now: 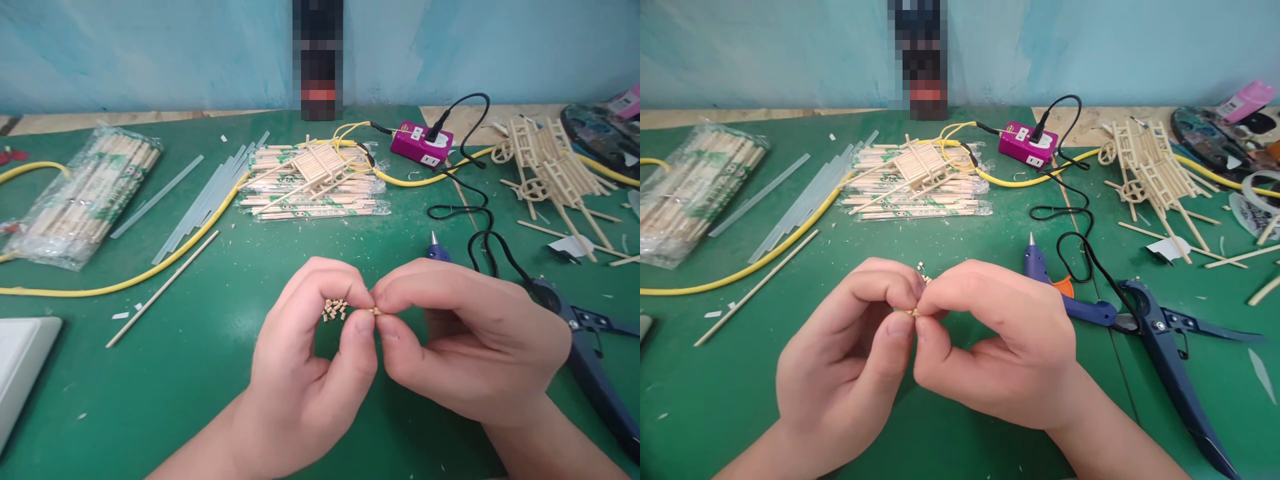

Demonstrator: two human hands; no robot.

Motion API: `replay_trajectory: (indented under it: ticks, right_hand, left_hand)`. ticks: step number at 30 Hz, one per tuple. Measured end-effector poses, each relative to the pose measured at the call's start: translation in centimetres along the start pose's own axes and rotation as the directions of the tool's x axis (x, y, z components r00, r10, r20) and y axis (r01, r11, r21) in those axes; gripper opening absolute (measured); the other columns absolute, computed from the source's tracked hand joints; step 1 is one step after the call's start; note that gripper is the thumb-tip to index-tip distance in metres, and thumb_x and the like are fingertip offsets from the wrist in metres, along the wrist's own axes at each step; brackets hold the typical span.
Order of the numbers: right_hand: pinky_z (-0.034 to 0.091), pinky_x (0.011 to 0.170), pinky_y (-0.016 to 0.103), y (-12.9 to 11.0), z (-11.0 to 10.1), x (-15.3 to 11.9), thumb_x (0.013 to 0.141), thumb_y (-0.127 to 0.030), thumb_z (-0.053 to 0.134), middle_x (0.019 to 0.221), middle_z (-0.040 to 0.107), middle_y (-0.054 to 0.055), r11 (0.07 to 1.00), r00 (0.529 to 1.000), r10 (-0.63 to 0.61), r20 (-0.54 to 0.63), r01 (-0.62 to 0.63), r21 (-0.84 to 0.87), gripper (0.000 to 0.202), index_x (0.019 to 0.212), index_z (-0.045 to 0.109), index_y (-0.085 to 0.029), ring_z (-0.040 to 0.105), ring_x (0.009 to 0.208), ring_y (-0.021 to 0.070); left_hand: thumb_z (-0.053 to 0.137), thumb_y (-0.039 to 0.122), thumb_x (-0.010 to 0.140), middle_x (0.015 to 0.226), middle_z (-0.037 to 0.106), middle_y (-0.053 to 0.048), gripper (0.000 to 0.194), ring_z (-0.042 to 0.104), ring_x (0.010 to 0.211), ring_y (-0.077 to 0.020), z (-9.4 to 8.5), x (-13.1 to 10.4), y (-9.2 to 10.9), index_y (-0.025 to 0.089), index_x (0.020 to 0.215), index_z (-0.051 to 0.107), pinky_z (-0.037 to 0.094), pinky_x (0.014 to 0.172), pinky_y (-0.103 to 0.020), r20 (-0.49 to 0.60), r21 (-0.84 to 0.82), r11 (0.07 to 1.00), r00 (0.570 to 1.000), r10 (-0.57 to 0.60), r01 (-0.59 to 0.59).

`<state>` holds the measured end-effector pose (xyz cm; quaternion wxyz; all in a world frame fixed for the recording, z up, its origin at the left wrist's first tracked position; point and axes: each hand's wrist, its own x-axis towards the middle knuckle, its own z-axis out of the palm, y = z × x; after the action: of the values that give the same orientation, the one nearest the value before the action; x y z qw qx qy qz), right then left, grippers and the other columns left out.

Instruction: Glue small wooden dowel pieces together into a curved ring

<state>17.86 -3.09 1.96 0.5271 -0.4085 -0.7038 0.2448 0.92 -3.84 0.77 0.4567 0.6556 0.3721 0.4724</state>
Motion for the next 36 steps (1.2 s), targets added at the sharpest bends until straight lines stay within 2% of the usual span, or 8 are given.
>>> replay_trajectory:
  ticks: [15, 27, 36]
  right_hand:
    - [0.060, 0.058, 0.026, -0.13, 0.07, -0.04, 0.076, 0.000, 0.066, 0.072, 0.072, -0.001, 1.000, 1.000, 0.015, -0.013, -0.015, 0.004, 0.024, 0.087, 0.070, -0.022, 0.068, 0.060, 0.0133]
    - [0.060, 0.060, 0.025, -0.09, 0.04, 0.05, 0.076, 0.001, 0.066, 0.071, 0.072, 0.000, 1.000, 1.000, 0.013, -0.003, -0.013, 0.000, 0.023, 0.084, 0.070, -0.020, 0.067, 0.062, 0.0117]
    - [0.061, 0.061, 0.027, 0.19, 0.02, -0.29, 0.076, 0.000, 0.067, 0.075, 0.074, -0.001, 1.000, 1.000, 0.027, -0.003, -0.027, 0.002, 0.026, 0.090, 0.070, -0.022, 0.071, 0.065, 0.0145]
  left_hand:
    - [0.059, 0.011, 0.103, 0.100, 0.062, -0.005, 0.013, 0.062, 0.094, -0.0190, -0.03, 0.13, 0.05, 0.022, 0.108, 0.063, 0.056, 0.082, -0.036, 0.003, -0.008, 1.000, 1.000, 0.017, -0.017]
    - [0.059, 0.014, 0.104, 0.098, 0.062, -0.007, 0.011, 0.062, 0.093, -0.0204, 0.04, 0.20, 0.08, 0.024, 0.108, 0.063, 0.057, 0.081, -0.037, -0.006, 0.010, 1.000, 1.000, 0.007, -0.007]
    - [0.061, 0.014, 0.102, 0.096, 0.067, -0.006, 0.012, 0.066, 0.095, -0.0212, 0.21, 0.17, 0.32, 0.024, 0.104, 0.067, 0.058, 0.079, -0.037, -0.068, 0.028, 1.000, 0.998, -0.002, 0.004]
